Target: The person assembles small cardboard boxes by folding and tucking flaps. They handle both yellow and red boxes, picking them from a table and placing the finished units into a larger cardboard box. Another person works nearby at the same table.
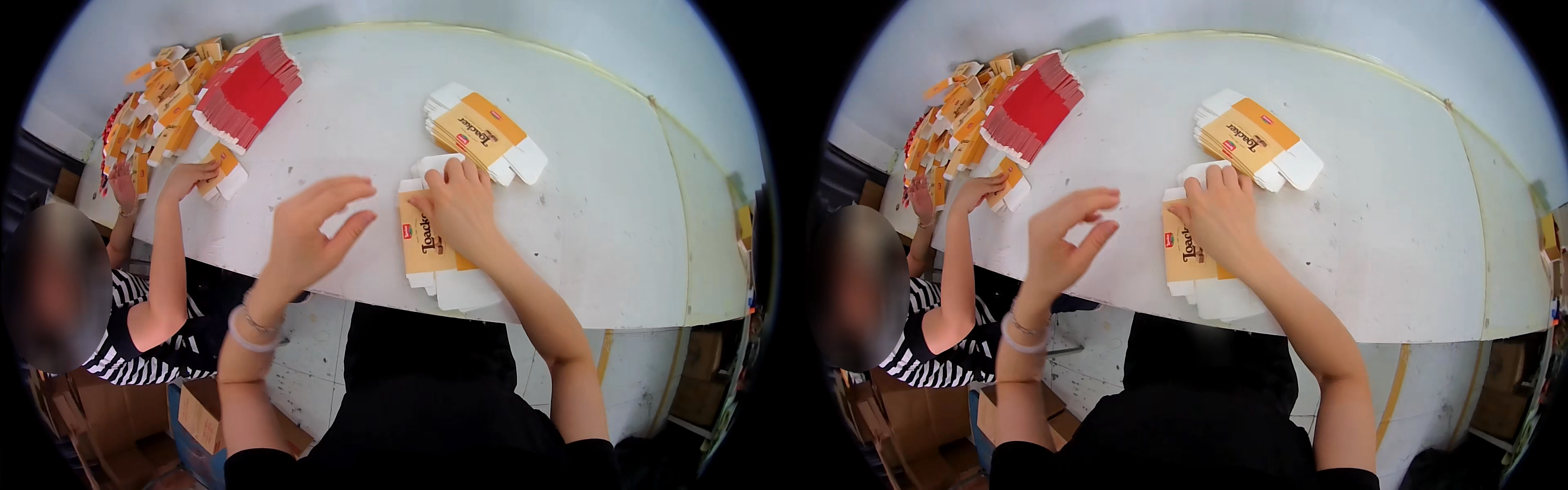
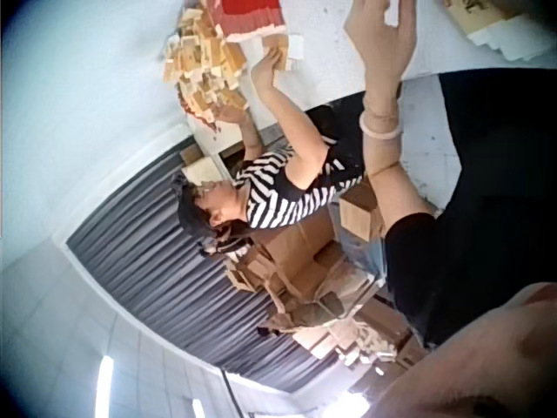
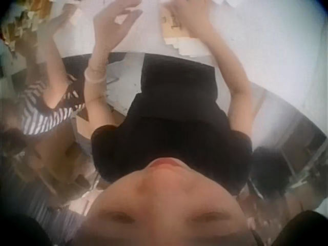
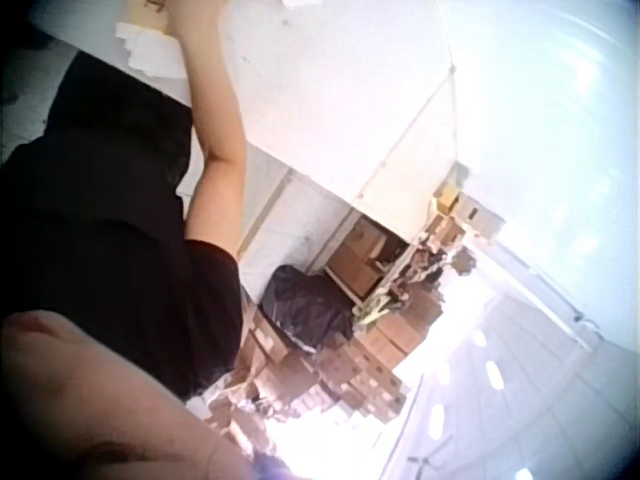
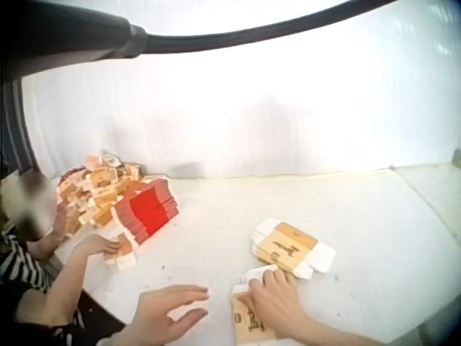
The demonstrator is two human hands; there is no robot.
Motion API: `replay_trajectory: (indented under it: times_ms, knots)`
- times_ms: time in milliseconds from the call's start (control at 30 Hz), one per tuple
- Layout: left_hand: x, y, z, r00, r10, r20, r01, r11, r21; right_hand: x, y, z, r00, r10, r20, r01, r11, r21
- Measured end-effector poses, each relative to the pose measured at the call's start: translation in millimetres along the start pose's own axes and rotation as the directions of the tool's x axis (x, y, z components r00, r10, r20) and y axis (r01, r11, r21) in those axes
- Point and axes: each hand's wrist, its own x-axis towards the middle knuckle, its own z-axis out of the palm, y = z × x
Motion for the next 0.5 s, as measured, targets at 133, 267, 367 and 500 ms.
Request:
replay_trajectory:
  times_ms: [133, 267, 367, 500]
  knots:
    - [-35, -2, 46, 0.905, -0.417, -0.087, 0.326, 0.81, -0.488, 5, 7, 16, 0.997, -0.042, -0.067, 0.04, 0.999, -0.019]
    - [-56, 7, 79, 0.8, -0.594, -0.084, 0.366, 0.594, -0.716, 4, 9, 13, 0.961, -0.16, -0.225, 0.182, 0.98, 0.082]
    - [-57, 18, 92, 0.803, -0.584, -0.117, 0.287, 0.551, -0.783, 3, 10, 6, 0.95, -0.175, -0.258, 0.211, 0.971, 0.117]
    - [-53, 22, 110, 0.833, -0.546, -0.087, 0.227, 0.48, -0.847, 3, 16, -12, 0.955, -0.086, -0.284, 0.145, 0.97, 0.193]
